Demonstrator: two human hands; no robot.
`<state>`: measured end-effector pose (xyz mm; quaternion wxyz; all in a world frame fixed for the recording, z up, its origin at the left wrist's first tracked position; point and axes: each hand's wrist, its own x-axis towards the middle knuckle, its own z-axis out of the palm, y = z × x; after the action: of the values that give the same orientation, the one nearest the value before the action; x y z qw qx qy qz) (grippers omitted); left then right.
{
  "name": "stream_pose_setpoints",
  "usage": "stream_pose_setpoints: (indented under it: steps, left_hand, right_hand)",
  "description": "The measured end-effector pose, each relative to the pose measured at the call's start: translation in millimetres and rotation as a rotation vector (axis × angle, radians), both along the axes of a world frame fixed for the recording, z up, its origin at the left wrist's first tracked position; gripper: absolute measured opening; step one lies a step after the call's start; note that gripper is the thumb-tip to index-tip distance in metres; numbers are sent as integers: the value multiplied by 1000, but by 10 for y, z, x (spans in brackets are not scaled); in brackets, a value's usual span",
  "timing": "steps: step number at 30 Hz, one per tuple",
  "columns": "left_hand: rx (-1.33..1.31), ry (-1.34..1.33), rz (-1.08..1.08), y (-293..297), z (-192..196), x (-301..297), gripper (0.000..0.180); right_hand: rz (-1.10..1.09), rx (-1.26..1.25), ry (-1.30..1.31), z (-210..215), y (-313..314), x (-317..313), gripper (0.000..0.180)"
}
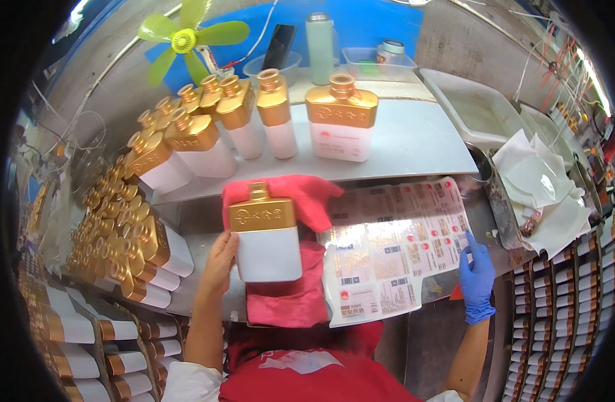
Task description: The person applies adhesive labels to white bottles with gold caps. They pick up a label, peel it from the backing sheet, and carefully align and smooth it onto the bottle's surface. The person handles the bottles one at a time, rotating them to apply labels to different sides.
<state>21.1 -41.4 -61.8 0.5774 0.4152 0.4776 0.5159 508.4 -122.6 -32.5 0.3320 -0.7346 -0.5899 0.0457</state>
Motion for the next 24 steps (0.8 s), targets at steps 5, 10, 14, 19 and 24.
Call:
stream_pose_setpoints:
  steps: [5, 10, 14, 19, 24]
  left_hand:
    - [52, -112, -120, -64, 140, 137, 38]
    - [182, -136, -308, -240, 208, 71, 65]
    - [319, 32, -386, -367, 167, 1, 70]
    - [275, -33, -379, -464, 74, -39, 72]
    - [190, -77, -379, -468, 81, -41, 70]
  right_hand:
    - [325, 73, 74, 360, 228, -833, 48]
    - [602, -27, 110, 1061, 328, -1810, 50]
    - [1000, 88, -159, 1295, 433, -2319, 39]
    - [1049, 134, -368, 1339, 455, -2595, 28]
    - [1038, 133, -379, 1339, 412, -2647, 21]
